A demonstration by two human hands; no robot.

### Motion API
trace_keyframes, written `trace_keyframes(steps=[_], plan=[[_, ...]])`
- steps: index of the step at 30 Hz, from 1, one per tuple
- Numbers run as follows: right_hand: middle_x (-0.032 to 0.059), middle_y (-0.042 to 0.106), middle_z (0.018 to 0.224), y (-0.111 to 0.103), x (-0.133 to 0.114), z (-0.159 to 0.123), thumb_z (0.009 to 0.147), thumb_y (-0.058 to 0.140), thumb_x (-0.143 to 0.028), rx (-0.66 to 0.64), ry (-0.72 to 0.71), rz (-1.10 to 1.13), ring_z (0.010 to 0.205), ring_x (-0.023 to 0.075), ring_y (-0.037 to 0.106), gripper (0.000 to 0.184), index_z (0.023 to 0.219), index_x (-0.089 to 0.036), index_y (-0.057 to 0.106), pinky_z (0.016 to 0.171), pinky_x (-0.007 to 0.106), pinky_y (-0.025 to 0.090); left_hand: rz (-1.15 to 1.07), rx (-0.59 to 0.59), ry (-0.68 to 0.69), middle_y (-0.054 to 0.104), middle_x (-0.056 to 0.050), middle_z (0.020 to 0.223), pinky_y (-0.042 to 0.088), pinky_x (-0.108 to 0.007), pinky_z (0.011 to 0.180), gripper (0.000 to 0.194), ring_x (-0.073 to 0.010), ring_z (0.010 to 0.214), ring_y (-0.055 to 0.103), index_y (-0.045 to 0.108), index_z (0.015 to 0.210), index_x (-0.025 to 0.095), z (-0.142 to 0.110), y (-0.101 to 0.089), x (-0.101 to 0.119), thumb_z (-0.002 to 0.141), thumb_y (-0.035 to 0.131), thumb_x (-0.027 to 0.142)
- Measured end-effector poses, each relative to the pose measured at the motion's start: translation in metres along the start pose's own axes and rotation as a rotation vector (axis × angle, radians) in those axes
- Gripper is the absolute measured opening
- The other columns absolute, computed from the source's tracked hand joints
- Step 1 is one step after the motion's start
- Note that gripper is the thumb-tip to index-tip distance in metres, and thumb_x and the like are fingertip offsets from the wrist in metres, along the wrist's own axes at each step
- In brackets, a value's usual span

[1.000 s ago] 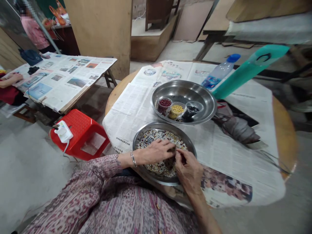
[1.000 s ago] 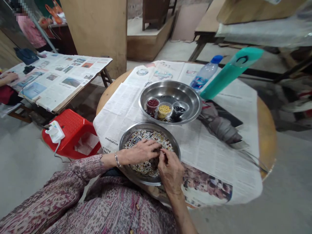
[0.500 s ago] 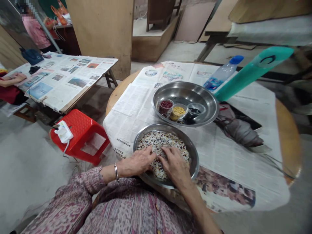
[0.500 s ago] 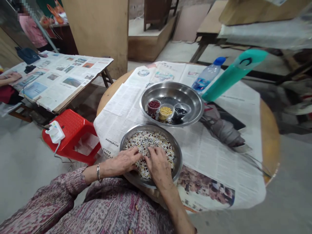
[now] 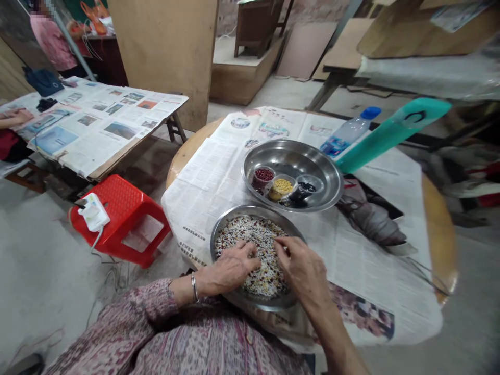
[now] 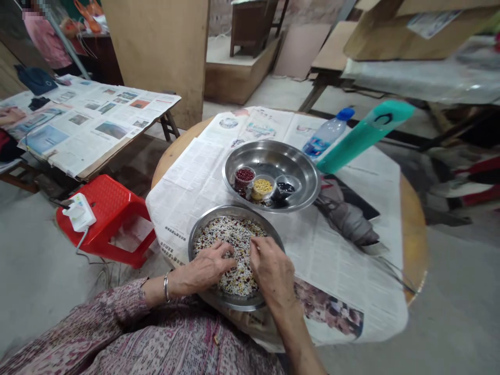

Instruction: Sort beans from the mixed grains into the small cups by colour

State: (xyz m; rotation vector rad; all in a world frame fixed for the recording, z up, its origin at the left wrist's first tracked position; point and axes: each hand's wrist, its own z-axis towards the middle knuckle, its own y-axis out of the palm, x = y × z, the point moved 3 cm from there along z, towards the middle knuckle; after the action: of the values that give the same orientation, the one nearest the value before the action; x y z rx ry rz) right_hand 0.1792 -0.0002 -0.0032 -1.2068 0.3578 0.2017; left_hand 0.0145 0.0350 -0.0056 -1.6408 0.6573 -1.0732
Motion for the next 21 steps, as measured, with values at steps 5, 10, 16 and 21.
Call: trace_keyframes(steps=[5, 10, 16, 21], plan=[[0.0106, 0.075, 0.096, -0.029, 0.007, 0.070, 0.091, 0.050, -0.033, 0.167, 0.125, 0.032, 0.080, 0.0219, 0.066, 0.029, 0.098, -0.017, 0.073, 0.073, 0.032, 0.047, -0.094, -0.018, -0.018, 0.055, -0.005, 0.113, 0.047, -0.029, 0.085, 0.014, -0.0181, 0.104, 0.052, 0.056, 0.105, 0.020, -0.023, 0.000, 0.004, 0.098, 0.045, 0.014], [0.0119, 0.073, 0.102, -0.026, 0.018, 0.139, 0.090, 0.051, -0.028, -0.069, 0.181, -0.208, 0.094, 0.0265, 0.064, 0.030, 0.103, -0.019, 0.075, 0.074, 0.036, 0.047, -0.141, -0.002, -0.049, 0.057, -0.003, 0.107, 0.045, -0.026, 0.082, 0.012, -0.0162, 0.099, 0.053, 0.054, 0.103, 0.021, -0.021, 0.002, 0.003, 0.097, 0.047, 0.014], [0.0136, 0.072, 0.096, -0.007, 0.028, 0.168, 0.088, 0.055, -0.030, -0.271, 0.168, -0.328, 0.093, 0.0289, 0.063, 0.027, 0.101, -0.020, 0.076, 0.073, 0.038, 0.045, -0.146, 0.012, -0.062, 0.058, -0.002, 0.103, 0.044, -0.025, 0.077, 0.008, -0.0153, 0.095, 0.054, 0.053, 0.098, 0.021, -0.022, 0.006, 0.001, 0.096, 0.048, 0.016], [0.0156, 0.071, 0.093, -0.002, 0.032, 0.170, 0.089, 0.053, -0.029, -0.256, 0.183, -0.315, 0.079, 0.0238, 0.060, 0.028, 0.100, -0.018, 0.076, 0.067, 0.035, 0.039, -0.150, 0.019, -0.054, 0.058, -0.002, 0.103, 0.043, -0.024, 0.075, 0.006, -0.0146, 0.093, 0.054, 0.053, 0.098, 0.022, -0.022, 0.007, 0.001, 0.096, 0.048, 0.017]])
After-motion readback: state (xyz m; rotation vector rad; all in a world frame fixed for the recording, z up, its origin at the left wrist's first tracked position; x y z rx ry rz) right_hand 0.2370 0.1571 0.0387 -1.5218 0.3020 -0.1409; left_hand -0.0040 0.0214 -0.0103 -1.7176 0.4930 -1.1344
